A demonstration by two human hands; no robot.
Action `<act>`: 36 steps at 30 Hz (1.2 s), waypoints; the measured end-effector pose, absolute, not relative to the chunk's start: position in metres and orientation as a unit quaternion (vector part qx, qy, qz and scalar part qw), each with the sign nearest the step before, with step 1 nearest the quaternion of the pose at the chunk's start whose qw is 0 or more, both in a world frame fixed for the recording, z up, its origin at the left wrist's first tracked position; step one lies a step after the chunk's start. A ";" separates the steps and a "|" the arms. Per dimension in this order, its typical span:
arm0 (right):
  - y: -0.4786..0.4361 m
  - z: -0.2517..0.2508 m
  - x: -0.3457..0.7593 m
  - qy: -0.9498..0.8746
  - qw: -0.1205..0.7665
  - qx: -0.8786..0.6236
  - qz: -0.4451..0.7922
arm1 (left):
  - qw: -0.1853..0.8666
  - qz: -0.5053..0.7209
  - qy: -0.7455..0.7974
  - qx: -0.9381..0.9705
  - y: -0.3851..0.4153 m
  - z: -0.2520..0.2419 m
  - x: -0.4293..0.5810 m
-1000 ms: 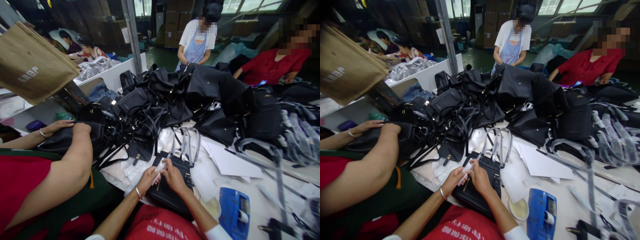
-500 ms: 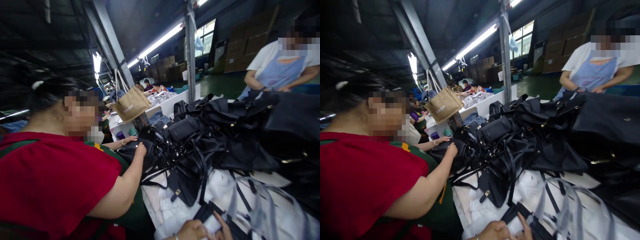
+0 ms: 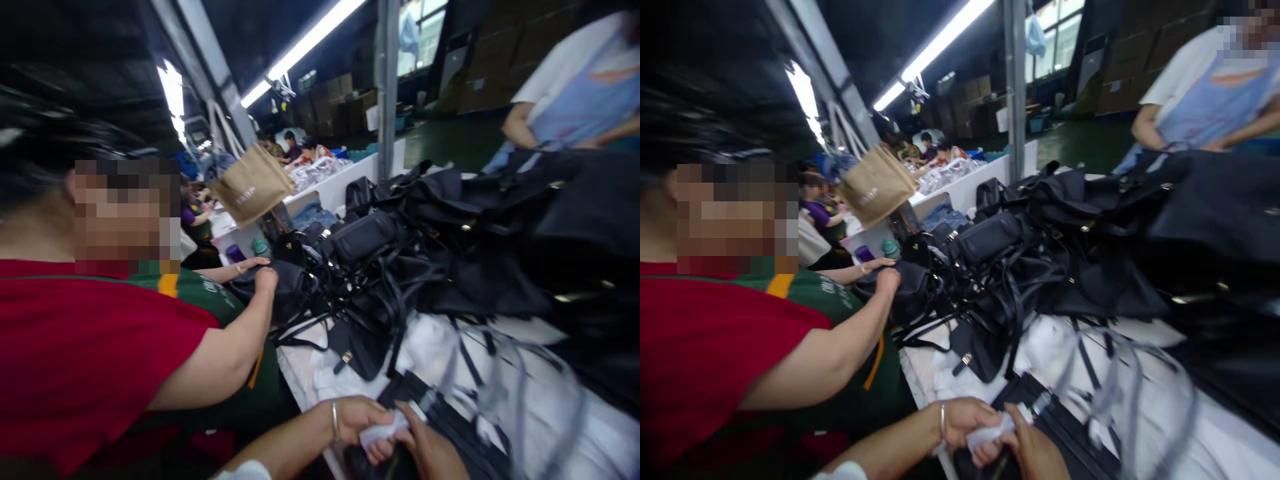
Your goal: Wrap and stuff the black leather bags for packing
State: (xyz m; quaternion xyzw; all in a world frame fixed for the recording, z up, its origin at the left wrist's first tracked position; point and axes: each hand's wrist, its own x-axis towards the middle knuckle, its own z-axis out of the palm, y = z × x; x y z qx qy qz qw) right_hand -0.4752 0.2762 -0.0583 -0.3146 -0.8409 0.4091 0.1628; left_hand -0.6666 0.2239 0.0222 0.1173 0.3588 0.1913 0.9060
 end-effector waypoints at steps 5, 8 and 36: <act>0.265 -0.006 -0.476 -0.893 0.136 -0.286 0.320 | 0.860 0.234 0.436 0.126 0.223 0.035 -0.663; 0.257 0.004 -0.471 -0.889 0.131 -0.338 0.281 | 0.850 0.236 0.442 0.162 0.223 0.026 -0.660; 0.192 -0.033 -0.279 -0.608 -0.015 -0.782 0.136 | 0.124 0.144 0.611 0.769 0.191 0.047 -0.590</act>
